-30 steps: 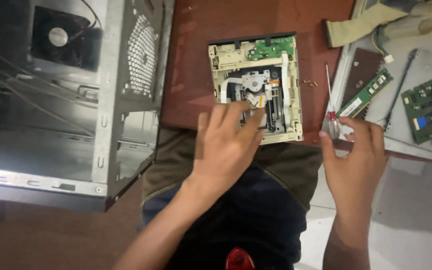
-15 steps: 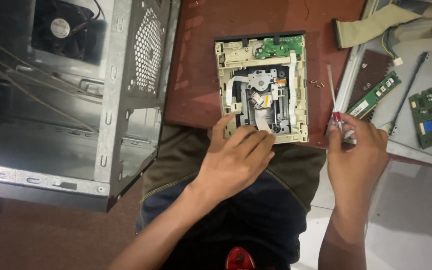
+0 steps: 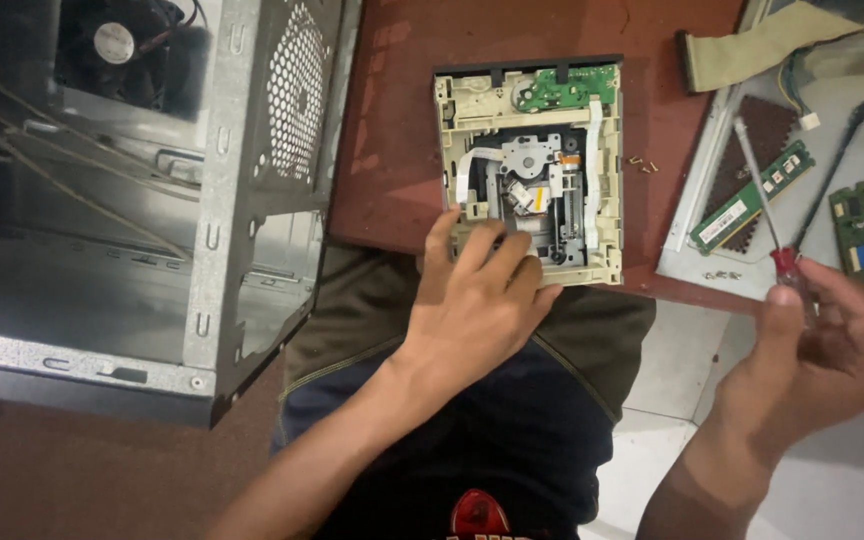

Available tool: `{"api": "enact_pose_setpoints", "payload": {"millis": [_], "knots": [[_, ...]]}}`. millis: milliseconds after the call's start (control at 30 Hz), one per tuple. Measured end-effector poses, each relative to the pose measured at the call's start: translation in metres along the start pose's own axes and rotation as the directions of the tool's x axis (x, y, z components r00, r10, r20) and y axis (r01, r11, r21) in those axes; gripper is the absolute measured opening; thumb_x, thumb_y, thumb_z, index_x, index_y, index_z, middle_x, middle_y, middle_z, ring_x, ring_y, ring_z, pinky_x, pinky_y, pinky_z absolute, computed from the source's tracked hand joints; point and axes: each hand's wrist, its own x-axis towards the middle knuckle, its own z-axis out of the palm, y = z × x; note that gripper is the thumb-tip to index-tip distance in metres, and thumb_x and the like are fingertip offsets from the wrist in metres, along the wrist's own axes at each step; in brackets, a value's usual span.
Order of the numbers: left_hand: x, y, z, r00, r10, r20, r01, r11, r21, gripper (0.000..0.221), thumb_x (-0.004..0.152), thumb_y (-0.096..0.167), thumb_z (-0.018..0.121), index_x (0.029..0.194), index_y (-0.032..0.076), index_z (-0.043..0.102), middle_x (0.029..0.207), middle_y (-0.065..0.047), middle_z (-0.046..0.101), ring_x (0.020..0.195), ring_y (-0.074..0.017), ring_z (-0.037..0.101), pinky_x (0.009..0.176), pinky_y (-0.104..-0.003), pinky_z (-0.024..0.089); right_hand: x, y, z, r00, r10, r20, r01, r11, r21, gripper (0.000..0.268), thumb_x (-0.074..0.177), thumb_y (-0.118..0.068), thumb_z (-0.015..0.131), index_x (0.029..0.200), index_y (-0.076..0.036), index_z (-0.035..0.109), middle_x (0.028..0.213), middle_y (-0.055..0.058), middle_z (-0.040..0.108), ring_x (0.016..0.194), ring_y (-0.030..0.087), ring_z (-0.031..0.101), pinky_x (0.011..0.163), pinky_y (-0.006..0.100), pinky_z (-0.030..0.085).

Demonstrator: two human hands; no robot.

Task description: Disassembling an optical drive by removing screws and the outer casing to access internal components.

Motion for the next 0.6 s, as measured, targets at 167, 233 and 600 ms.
{"api": "enact_pose_setpoints", "payload": {"millis": [167, 233, 600], "knots": [[0.004, -0.001, -0.001, 0.999, -0.031, 0.021, 0.029, 0.997, 0.071, 0.029, 0.092, 0.039, 0.082, 0.089, 0.012, 0.072, 0.094, -0.002, 0.066, 0.1, -0.0226, 0.06, 0.105, -0.051, 0.039, -0.006, 0.004, 0.001, 0.999, 0.04, -0.037, -0.036, 0.994, 0.104, 0.035, 0.114, -0.021, 0.075, 0.125, 0.012, 0.07, 0.104, 0.018, 0.065, 0.072, 0.018, 0.053, 0.066, 0.029, 0.042], [0.004, 0.001, -0.002, 0.998, -0.034, 0.049, 0.026, 0.988, 0.153, 0.036, 0.088, 0.048, 0.083, 0.094, 0.013, 0.072, 0.101, -0.002, 0.063, 0.1, -0.0217, 0.059, 0.105, -0.048, 0.037, -0.008, 0.0, 0.002, 0.999, 0.044, -0.032, -0.041, 0.995, 0.086, 0.037, 0.114, -0.023, 0.073, 0.125, 0.012, 0.07, 0.102, 0.017, 0.064, 0.075, 0.019, 0.055, 0.07, 0.03, 0.043], [-0.004, -0.01, -0.013, 0.999, 0.044, 0.024, -0.044, 0.999, -0.011, 0.038, 0.094, 0.041, 0.081, 0.116, 0.013, 0.072, 0.118, -0.006, 0.064, 0.106, -0.0238, 0.062, 0.107, -0.049, 0.034, -0.014, -0.001, 0.004, 0.957, 0.283, -0.067, -0.221, 0.858, 0.465, 0.036, 0.1, -0.032, 0.079, 0.107, -0.002, 0.061, 0.107, 0.009, 0.056, 0.065, 0.014, 0.048, 0.059, 0.027, 0.039]]}}
